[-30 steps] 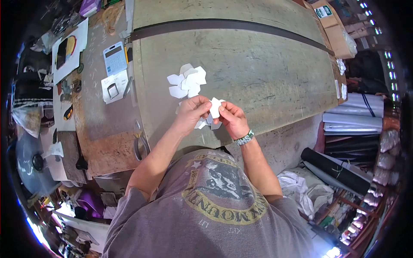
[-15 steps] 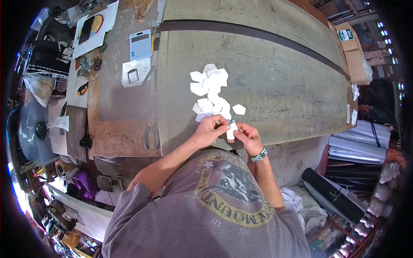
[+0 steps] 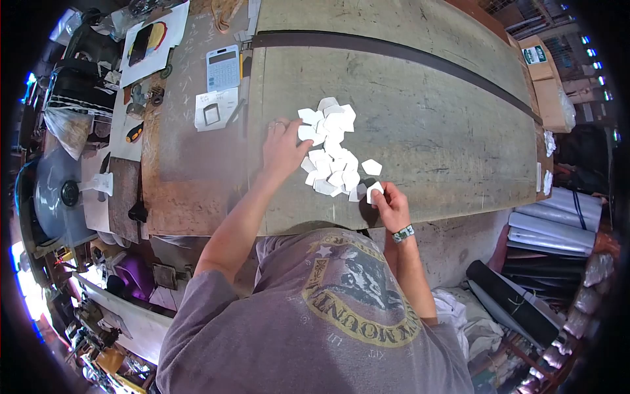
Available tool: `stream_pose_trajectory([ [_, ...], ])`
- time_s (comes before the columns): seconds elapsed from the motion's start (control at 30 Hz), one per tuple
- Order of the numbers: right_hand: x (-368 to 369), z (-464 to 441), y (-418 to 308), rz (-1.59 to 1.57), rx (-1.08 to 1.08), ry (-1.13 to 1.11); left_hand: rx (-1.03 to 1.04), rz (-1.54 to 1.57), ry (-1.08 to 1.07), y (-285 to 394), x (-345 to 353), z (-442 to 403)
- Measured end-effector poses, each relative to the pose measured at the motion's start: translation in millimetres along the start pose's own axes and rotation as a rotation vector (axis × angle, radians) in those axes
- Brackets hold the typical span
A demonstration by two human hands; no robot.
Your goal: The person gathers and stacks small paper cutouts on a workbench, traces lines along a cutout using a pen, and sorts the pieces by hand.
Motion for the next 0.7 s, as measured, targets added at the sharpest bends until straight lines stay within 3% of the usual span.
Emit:
stream_pose_trajectory([
  [0.17, -2.9, -21.5, 2.4, 0.174, -0.117, 0.091, -0.032, 0.028, -0.005, -5.4, -0.7, -4.1],
  [0.2, -5.0, -25.4, 2.5, 0.261, -0.012, 0.022, -0.038, 0.030, 0.017, -7.1, -2.2, -3.7],
  [0.3, 0.8, -35.9, -23.7, 0.624, -0.340, 0.126, -0.370, 0.409, -0.149, -20.2, -3.8, -4.3],
  [0.33, 2.5, -35.7, -38.5, 0.683, -0.375, 0.177, -0.344, 0.467, -0.107, -18.8, -9.4, -3.8],
  [0.4, 5.3, -37.7, -59.3, 0.688, -0.437, 0.259, -0.289, 0.585, -0.023, -11.6, -21.3, 1.2],
  [0.47, 12.0, -38.3, -84.9, 0.586, -0.512, 0.302, -0.318, 0.690, -0.125, 13.6, -40.5, 3.7],
  [0.6, 44.7, -34.5, -139.6, 0.248, -0.396, -0.008, -0.189, 0.829, -0.251, 66.7, -49.7, 13.4],
  [0.7, 46.5, -33.7, -134.3, 0.181, -0.243, -0.119, -0.146, 0.690, -0.302, 97.8, -64.9, 12.8],
])
Point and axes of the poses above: each hand's wrist, its own z-axis away from the middle knuckle, its own x-axis out of the palm, y = z × x, the point moved 4 cm from there along -z, towards the middle knuckle
